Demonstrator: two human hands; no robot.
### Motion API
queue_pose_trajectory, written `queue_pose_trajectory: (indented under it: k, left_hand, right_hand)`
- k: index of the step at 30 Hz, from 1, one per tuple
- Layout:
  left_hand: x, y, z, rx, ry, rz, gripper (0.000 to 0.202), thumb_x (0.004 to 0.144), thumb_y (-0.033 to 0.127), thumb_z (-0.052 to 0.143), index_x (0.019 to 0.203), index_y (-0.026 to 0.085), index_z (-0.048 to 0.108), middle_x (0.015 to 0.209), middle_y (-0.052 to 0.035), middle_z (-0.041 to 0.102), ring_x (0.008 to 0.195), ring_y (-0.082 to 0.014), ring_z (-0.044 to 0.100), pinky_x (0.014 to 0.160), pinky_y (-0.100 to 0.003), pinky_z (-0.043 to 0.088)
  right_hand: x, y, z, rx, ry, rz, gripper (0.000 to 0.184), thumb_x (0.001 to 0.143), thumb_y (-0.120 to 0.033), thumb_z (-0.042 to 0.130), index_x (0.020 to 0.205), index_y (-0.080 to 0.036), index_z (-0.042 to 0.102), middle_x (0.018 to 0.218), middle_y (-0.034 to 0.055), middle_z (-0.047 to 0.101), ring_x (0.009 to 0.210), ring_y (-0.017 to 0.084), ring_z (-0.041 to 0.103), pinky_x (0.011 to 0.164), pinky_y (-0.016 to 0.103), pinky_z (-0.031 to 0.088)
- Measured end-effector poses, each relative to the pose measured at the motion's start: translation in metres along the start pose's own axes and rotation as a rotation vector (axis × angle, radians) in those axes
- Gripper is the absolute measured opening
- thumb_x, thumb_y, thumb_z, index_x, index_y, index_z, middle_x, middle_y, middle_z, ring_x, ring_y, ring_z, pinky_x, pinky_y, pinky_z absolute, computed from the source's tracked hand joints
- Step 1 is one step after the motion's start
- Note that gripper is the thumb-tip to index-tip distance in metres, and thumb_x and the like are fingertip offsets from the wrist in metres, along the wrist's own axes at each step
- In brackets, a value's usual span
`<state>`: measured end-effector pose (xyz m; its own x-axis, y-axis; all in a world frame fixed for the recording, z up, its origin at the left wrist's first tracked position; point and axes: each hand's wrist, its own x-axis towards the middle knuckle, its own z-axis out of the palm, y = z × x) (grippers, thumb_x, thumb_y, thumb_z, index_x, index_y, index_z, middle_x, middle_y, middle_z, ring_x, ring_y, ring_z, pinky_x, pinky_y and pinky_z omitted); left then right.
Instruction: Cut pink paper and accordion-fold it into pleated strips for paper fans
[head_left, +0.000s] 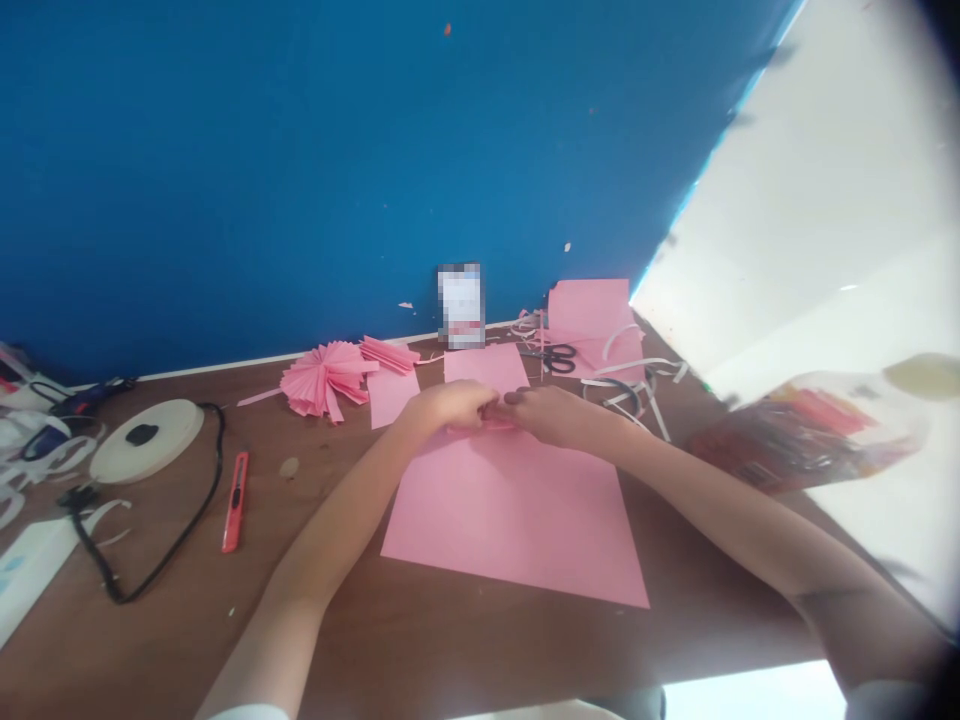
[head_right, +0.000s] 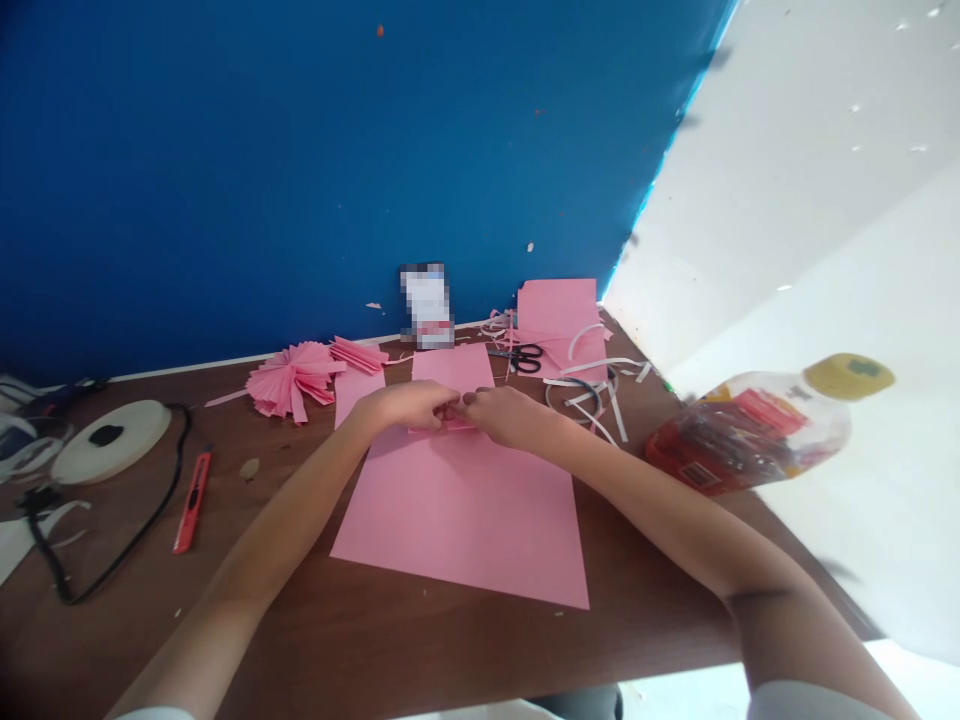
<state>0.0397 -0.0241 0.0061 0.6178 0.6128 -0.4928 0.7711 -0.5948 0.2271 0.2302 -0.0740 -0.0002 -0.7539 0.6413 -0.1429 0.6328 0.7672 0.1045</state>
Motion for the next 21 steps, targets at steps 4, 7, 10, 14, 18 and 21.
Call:
queue_pose_trajectory:
  k: [4, 7, 10, 14, 18, 21]
  left_hand:
    - [0.0004, -0.0003, 0.001, 0.01, -0.038, -0.015, 0.021, 0.071, 0.027, 0.057, 0.091, 0.023, 0.058, 0.088, -0.0028, 0.066, 0.065, -0.0168, 0.059, 0.055, -0.027, 0.038]
    - [0.0006, -0.0007, 0.002, -0.004, -0.062, -0.024, 0.022, 0.071, 0.027, 0.057, 0.093, 0.022, 0.057, 0.089, -0.0032, 0.066, 0.064, -0.0166, 0.059, 0.055, -0.027, 0.038]
    - [0.0001, -0.0012, 0.0027, -0.009, -0.065, -0.023, 0.024, 0.07, 0.026, 0.058, 0.093, 0.021, 0.056, 0.091, -0.0042, 0.065, 0.066, -0.0171, 0.059, 0.055, -0.026, 0.039]
    - [-0.0013, -0.0024, 0.0026, -0.012, -0.076, -0.038, 0.024, 0.069, 0.026, 0.058, 0.093, 0.022, 0.054, 0.094, -0.0043, 0.064, 0.069, -0.0181, 0.059, 0.056, -0.026, 0.039]
    - [-0.0028, -0.0032, 0.0011, -0.026, -0.108, -0.056, 0.026, 0.07, 0.028, 0.059, 0.095, 0.022, 0.053, 0.094, -0.004, 0.064, 0.069, -0.0177, 0.059, 0.057, -0.026, 0.04]
    - [-0.0044, -0.0026, -0.0007, -0.027, -0.108, -0.046, 0.025, 0.072, 0.03, 0.058, 0.095, 0.022, 0.053, 0.094, -0.0038, 0.064, 0.07, -0.0174, 0.058, 0.058, -0.026, 0.04]
  right_hand:
    - [0.0014, 0.0002, 0.0053, 0.014, 0.024, -0.016, 0.054, 0.081, 0.003, 0.048, 0.128, -0.023, 0.052, 0.099, 0.0089, 0.063, 0.086, 0.018, 0.06, 0.057, 0.022, 0.036]
    - [0.0025, 0.0, 0.0091, 0.026, 0.027, -0.044, 0.055, 0.08, 0.004, 0.048, 0.128, -0.022, 0.052, 0.104, 0.0096, 0.062, 0.089, 0.018, 0.059, 0.058, 0.023, 0.037]
    - [0.0017, -0.0009, 0.0092, 0.055, 0.015, -0.046, 0.059, 0.079, 0.006, 0.046, 0.131, -0.021, 0.05, 0.107, 0.0095, 0.061, 0.086, 0.017, 0.058, 0.057, 0.023, 0.036]
    - [-0.0008, -0.0033, 0.0065, 0.089, 0.019, -0.024, 0.063, 0.075, 0.008, 0.043, 0.131, -0.02, 0.05, 0.104, 0.0092, 0.059, 0.083, 0.016, 0.058, 0.054, 0.024, 0.033]
    - [-0.0021, -0.0043, 0.0059, 0.129, 0.014, -0.024, 0.07, 0.074, 0.009, 0.042, 0.136, -0.023, 0.046, 0.102, 0.0081, 0.058, 0.08, 0.015, 0.057, 0.054, 0.023, 0.032]
    - [-0.0031, -0.0036, 0.0055, 0.155, 0.029, -0.042, 0.072, 0.075, 0.009, 0.041, 0.139, -0.025, 0.044, 0.104, 0.0083, 0.057, 0.082, 0.016, 0.057, 0.056, 0.024, 0.033]
